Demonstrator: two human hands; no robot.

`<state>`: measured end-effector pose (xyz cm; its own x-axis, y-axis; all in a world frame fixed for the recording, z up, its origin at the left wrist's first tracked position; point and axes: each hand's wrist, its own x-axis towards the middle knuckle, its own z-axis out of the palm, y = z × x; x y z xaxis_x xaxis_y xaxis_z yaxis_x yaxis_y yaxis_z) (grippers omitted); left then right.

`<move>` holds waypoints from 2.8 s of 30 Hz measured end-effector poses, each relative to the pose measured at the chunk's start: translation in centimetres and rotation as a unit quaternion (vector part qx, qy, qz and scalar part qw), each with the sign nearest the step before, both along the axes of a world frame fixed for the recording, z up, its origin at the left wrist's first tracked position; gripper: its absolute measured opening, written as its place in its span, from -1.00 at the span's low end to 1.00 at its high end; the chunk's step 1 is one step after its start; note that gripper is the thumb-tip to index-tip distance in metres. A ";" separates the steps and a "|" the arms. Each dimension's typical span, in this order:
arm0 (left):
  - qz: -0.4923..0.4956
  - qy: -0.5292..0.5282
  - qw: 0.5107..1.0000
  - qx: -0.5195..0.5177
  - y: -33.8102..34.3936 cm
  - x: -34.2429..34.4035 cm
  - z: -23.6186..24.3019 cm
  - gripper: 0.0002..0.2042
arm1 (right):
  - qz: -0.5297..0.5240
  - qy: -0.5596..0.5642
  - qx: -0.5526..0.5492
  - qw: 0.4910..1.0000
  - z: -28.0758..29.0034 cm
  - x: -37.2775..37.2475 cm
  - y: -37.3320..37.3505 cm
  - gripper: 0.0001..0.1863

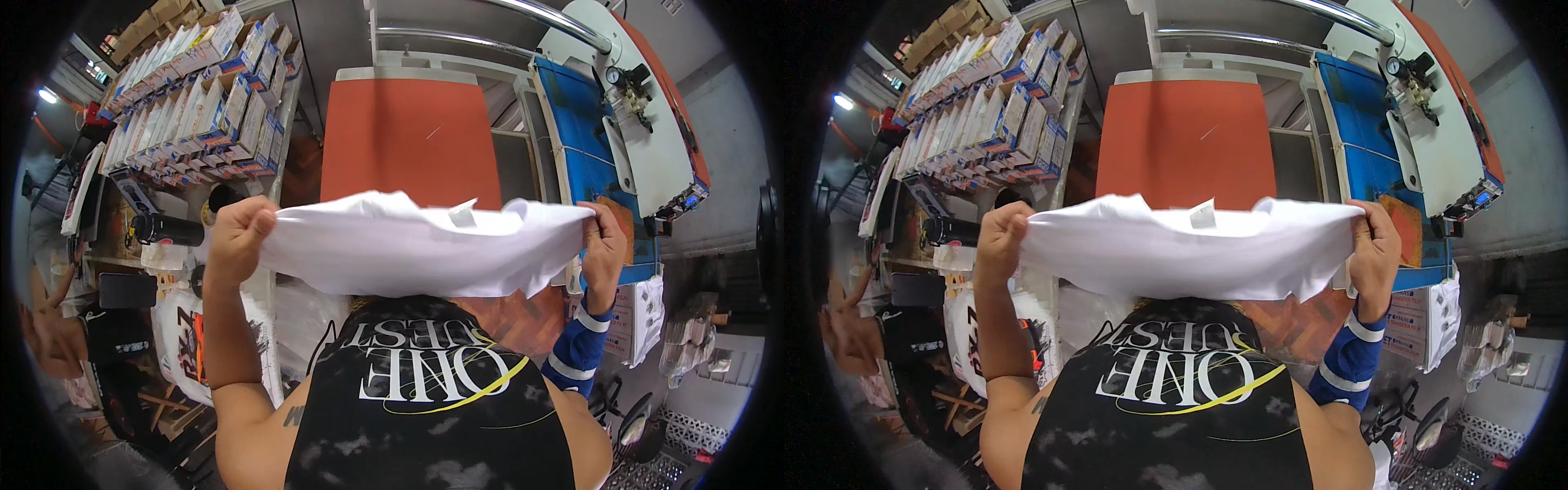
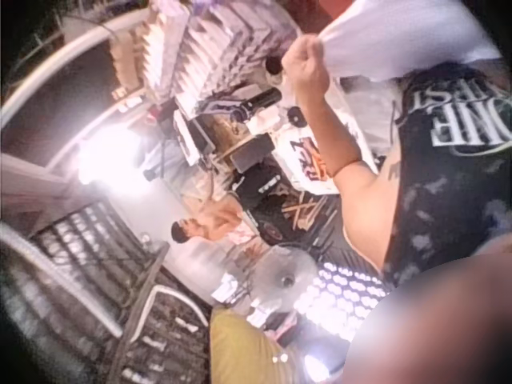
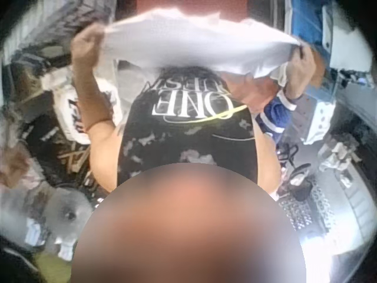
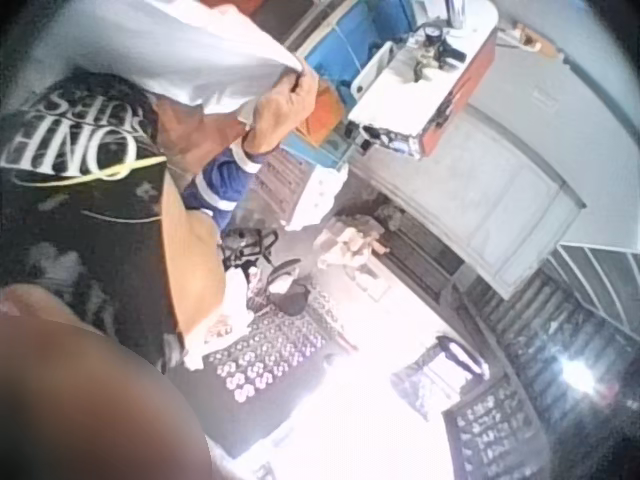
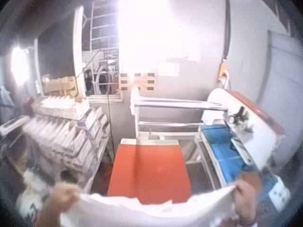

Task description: The person aligns a white t-shirt on a heat press, applies a small logo, and presses it. They then place a larger car graphic on another t-shirt, align it, and press it. The finished shirts are placed into plastic bags.

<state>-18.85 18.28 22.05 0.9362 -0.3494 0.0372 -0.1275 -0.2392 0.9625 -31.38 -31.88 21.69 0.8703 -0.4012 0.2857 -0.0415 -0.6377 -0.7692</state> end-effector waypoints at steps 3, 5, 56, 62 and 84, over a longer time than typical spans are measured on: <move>-0.002 -0.039 0.999 0.014 0.5 -0.2 0.9 -0.76 | -0.007 -0.008 -0.025 1.000 0.6 1.2 1.3 -0.83; 0.016 -0.115 0.987 0.109 0.5 -0.5 1.8 -0.82 | -0.048 0.006 -0.043 0.998 1.4 1.2 1.9 -0.87; -0.075 -0.408 0.878 -0.240 8.1 -2.3 7.2 -0.55 | -0.062 -0.315 -0.157 0.934 8.2 -6.4 -2.3 -0.67; 0.307 -0.404 0.852 0.126 7.0 3.7 4.7 -0.81 | -0.071 -0.267 -0.298 0.914 9.7 0.5 -3.6 -0.72; 0.337 0.066 0.939 0.015 -10.7 42.0 -23.3 -0.73 | -0.126 0.230 -0.003 0.965 -21.3 43.4 -12.3 -0.74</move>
<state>23.11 7.59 -1.20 0.9407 0.3255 -0.0954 0.1827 -0.2493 0.9510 12.05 -44.13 0.40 0.7800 -0.6168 -0.1052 -0.5329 -0.5668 -0.6283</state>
